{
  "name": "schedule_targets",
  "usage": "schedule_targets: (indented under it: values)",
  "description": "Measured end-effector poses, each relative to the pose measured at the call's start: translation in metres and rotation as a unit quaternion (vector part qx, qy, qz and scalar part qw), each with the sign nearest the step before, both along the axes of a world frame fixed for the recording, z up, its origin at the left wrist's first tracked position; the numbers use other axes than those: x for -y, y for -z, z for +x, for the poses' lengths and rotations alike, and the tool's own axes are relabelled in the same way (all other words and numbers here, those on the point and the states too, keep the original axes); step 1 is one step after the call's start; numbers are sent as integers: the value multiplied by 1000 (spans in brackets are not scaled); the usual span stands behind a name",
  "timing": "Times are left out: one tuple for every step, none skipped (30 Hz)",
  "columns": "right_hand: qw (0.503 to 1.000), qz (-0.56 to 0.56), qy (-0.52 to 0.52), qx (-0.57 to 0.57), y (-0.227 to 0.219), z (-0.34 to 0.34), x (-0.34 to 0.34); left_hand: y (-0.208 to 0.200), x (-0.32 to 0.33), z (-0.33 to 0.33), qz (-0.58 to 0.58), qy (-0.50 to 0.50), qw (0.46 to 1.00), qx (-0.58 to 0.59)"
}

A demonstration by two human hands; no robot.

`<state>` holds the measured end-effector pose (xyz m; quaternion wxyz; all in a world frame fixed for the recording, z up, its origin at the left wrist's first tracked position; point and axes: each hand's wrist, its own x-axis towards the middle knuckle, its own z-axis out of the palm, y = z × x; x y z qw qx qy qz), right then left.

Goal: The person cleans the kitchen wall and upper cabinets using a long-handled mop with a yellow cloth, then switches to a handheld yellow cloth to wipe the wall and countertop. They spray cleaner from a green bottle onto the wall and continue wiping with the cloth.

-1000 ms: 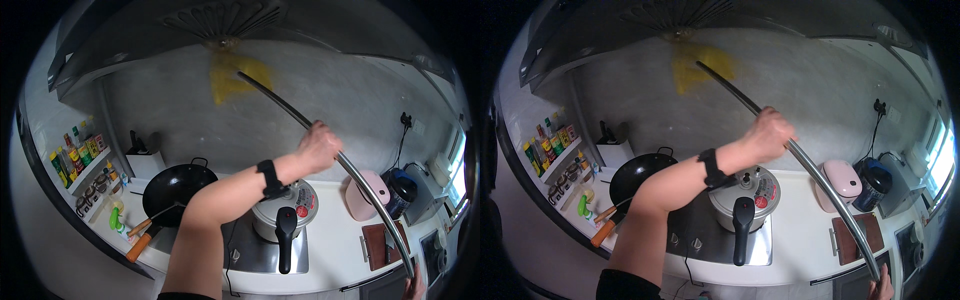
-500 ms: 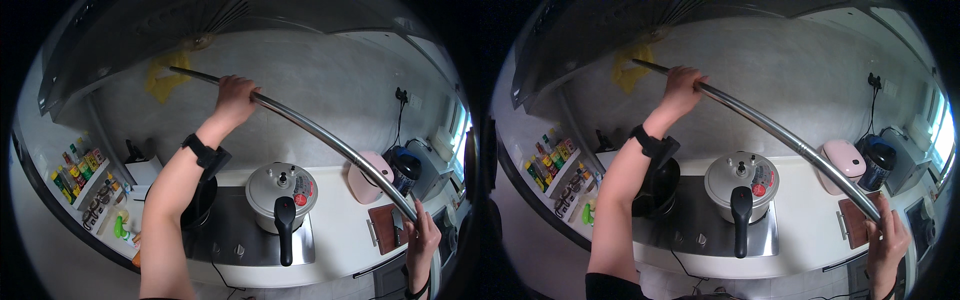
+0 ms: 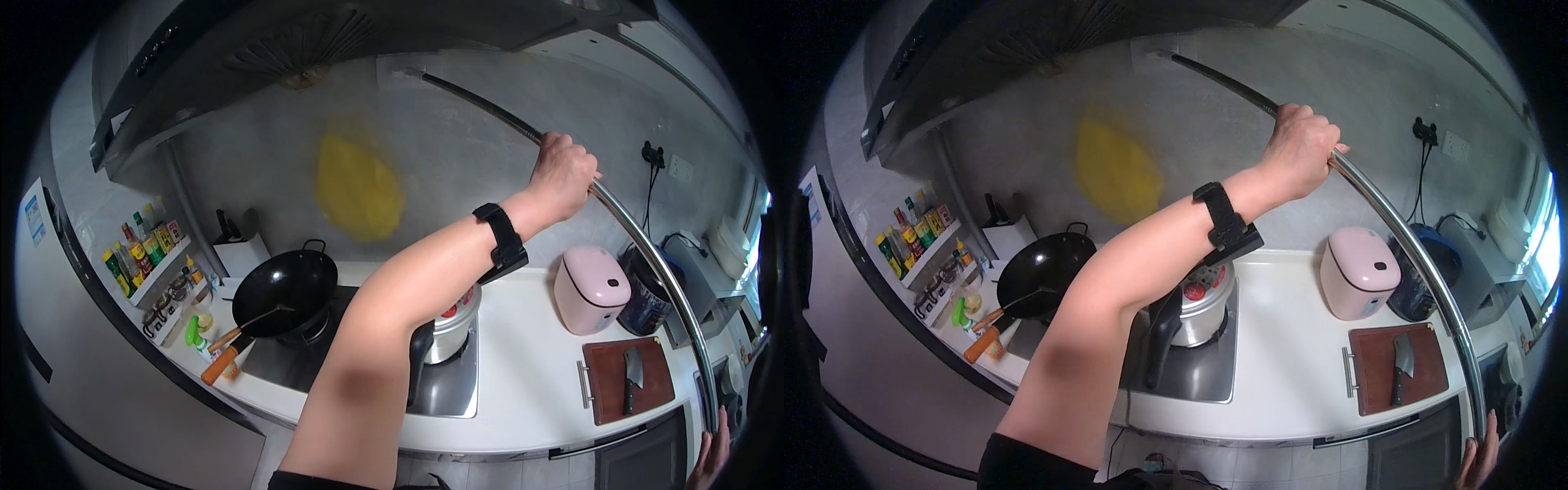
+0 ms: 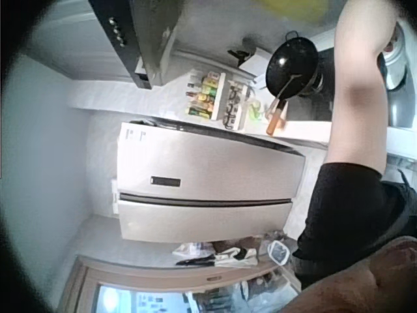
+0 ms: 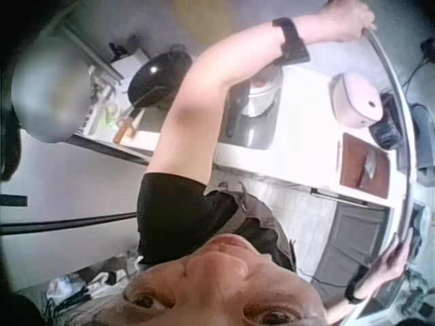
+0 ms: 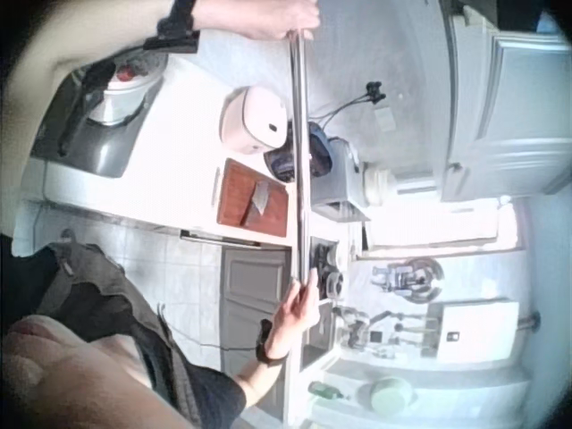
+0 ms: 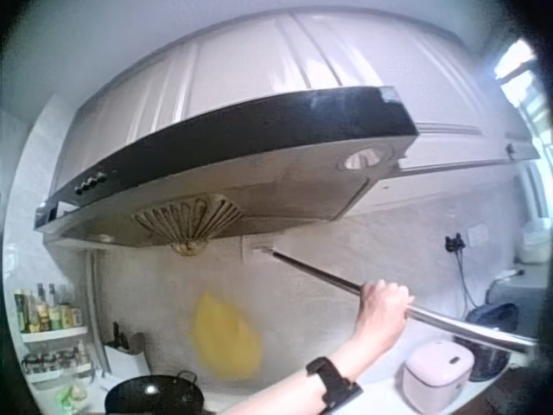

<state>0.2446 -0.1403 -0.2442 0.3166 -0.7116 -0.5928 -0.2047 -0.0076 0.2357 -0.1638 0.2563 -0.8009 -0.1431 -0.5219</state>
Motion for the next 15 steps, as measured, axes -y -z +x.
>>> schedule_targets:
  values:
    - [1000,-3,-8,-2,3,6,-1,3,0,4,4,-6,1000,-8]
    - [1000,-12,-15,-2,6,10,-1,5,-1,7,12,-10,1000,-12]
    - [999,-4,-29,-37,11,14,-2,10,-1,7,5,-21,1000,-22]
    - [998,-5,-30,-46,16,17,-1,13,-1,6,1,-33,999,-35]
    - [998,-12,-33,-45,17,21,4,16,-1,4,1,-45,998,-54]
    - [998,-15,-40,-45,19,26,6,23,3,5,-10,-68,995,-74]
    - [998,-22,-39,-39,20,32,9,29,10,6,-18,-96,991,-94]
    - [998,-27,-38,-32,21,38,14,35,17,6,-25,-126,985,-115]
    - [998,-32,-39,-26,21,45,18,45,29,4,-24,-153,979,-135]
    - [998,-51,-40,-29,22,51,23,54,41,1,-39,-137,982,-125]
    - [997,-65,-43,-27,23,58,27,63,53,-2,-52,-120,985,-113]
    - [995,-80,-44,-26,25,65,32,69,66,-2,-78,-106,985,-112]
    - [995,-95,-30,-20,27,71,35,75,78,-4,-74,-106,986,-107]
    - [994,-111,-14,-14,29,77,38,80,89,-10,-83,-111,984,-113]
    - [992,-129,1,-8,30,82,40,83,101,-16,-98,-123,980,-124]
